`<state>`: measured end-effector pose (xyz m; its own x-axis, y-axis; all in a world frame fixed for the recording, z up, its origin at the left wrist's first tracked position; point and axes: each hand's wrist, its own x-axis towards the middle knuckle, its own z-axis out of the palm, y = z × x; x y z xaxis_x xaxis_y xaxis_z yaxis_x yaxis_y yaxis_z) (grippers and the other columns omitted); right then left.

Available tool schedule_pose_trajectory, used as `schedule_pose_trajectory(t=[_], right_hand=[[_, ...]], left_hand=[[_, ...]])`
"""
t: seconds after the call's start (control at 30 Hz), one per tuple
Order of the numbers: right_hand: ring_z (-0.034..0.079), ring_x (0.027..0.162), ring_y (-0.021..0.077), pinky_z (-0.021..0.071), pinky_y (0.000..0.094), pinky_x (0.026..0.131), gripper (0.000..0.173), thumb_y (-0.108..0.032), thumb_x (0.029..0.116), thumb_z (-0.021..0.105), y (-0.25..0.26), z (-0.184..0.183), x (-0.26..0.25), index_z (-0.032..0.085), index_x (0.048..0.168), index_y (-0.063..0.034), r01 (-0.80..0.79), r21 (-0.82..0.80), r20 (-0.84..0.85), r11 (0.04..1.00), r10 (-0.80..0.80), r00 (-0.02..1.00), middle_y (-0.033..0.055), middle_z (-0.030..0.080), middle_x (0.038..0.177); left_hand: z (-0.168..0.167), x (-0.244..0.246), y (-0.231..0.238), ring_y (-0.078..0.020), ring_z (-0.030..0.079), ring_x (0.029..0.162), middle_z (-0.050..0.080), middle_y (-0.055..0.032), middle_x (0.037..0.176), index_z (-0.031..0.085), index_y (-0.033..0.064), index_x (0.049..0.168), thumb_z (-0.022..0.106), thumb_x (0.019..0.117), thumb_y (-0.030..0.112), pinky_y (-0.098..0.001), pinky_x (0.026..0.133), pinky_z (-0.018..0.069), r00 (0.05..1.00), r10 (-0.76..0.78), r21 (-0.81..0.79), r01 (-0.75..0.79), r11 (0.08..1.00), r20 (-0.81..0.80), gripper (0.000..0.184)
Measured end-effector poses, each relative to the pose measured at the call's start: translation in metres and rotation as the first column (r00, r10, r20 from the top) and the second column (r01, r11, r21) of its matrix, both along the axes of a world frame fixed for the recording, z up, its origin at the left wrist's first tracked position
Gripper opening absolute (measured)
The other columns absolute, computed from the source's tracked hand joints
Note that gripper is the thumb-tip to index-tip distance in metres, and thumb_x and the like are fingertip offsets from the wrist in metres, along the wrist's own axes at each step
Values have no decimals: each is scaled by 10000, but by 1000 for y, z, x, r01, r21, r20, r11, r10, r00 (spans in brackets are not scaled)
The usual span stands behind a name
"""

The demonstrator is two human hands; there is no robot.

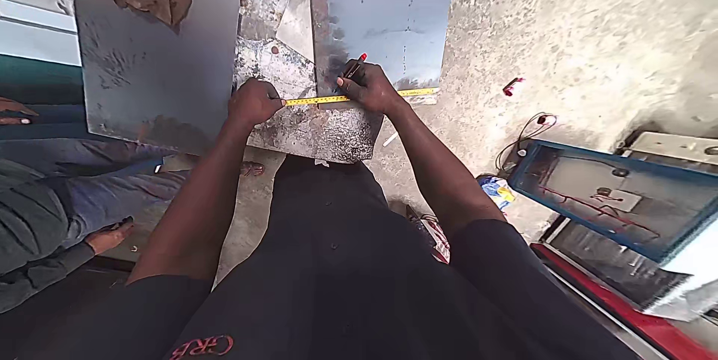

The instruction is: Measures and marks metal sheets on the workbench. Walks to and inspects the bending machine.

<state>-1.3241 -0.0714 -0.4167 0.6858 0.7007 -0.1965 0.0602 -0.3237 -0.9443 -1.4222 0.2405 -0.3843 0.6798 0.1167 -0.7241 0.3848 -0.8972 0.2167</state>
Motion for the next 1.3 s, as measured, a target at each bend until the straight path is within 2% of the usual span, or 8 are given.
schedule_pose_trajectory(t=[0.3, 0.43, 0.6, 0.77, 1.03, 1.13, 1.2, 1.3], right_hand=[[664, 742, 79, 578, 342, 735, 257, -344, 1016, 639, 3, 3, 2, 698, 1068, -100, -79, -70, -9, 994, 78, 997, 0, 692, 820], [654, 735, 71, 566, 337, 725, 244, -345, 1022, 628, 3, 2, 3, 698, 1020, -112, -111, -69, 28, 991, 113, 993, -12, 681, 802], [648, 717, 81, 563, 343, 710, 246, -343, 1022, 630, 4, 3, 3, 687, 1031, -103, -107, -68, 37, 992, 110, 993, -5, 672, 789], [677, 756, 66, 587, 328, 736, 222, -316, 1026, 622, 3, -3, 0, 683, 1067, -108, -27, -11, 65, 1000, 28, 998, -10, 706, 835], [641, 733, 76, 554, 332, 722, 229, -337, 1015, 635, 2, 4, 2, 686, 1044, -116, -101, -74, 42, 992, 104, 994, -8, 671, 805], [641, 719, 79, 557, 335, 707, 227, -338, 1015, 637, 2, 1, 2, 684, 1034, -117, -109, -71, 36, 992, 112, 993, -9, 668, 793], [651, 739, 77, 560, 333, 728, 223, -332, 1013, 635, 3, 1, 2, 682, 1046, -116, -76, -78, 61, 994, 80, 995, -7, 680, 814], [682, 790, 82, 588, 333, 765, 221, -286, 1020, 627, 0, 2, -1, 679, 1103, -87, 88, 11, 81, 996, -88, 993, 5, 711, 876]], left_hand=[[2, -2, -1, -402, 671, 1036, 700, -163, 1091, 743, 191, 1049, 625, 950, 535, -724, 800, 509, 1000, 18, 7, -18, 1000, -11, 377], [1, -1, -1, -394, 671, 1034, 697, -159, 1087, 741, 196, 1034, 632, 947, 521, -717, 797, 510, 1000, 25, 7, -25, 1000, -6, 354], [0, -1, -1, -399, 672, 1038, 697, -161, 1099, 742, 194, 1042, 637, 938, 537, -720, 802, 513, 1000, 31, 21, -31, 999, -6, 373], [1, -2, -2, -409, 669, 1031, 694, -167, 1096, 740, 195, 1051, 631, 942, 526, -724, 792, 508, 999, 32, 14, -32, 999, -7, 365], [-4, -2, 2, -398, 680, 999, 707, -163, 1040, 742, 180, 1026, 644, 936, 519, -723, 788, 512, 999, 31, -8, -31, 999, 10, 364], [-3, -2, 1, -408, 670, 1021, 695, -169, 1075, 738, 186, 1040, 640, 934, 532, -733, 795, 507, 999, 37, 0, -37, 999, 5, 375], [-3, -2, 2, -410, 668, 1025, 692, -169, 1085, 738, 193, 1045, 643, 929, 540, -734, 795, 505, 999, 38, 2, -38, 999, 3, 377], [-4, -2, 2, -407, 672, 1016, 700, -165, 1069, 742, 191, 1046, 643, 934, 532, -727, 798, 510, 1000, 24, -4, -24, 1000, 6, 372]])
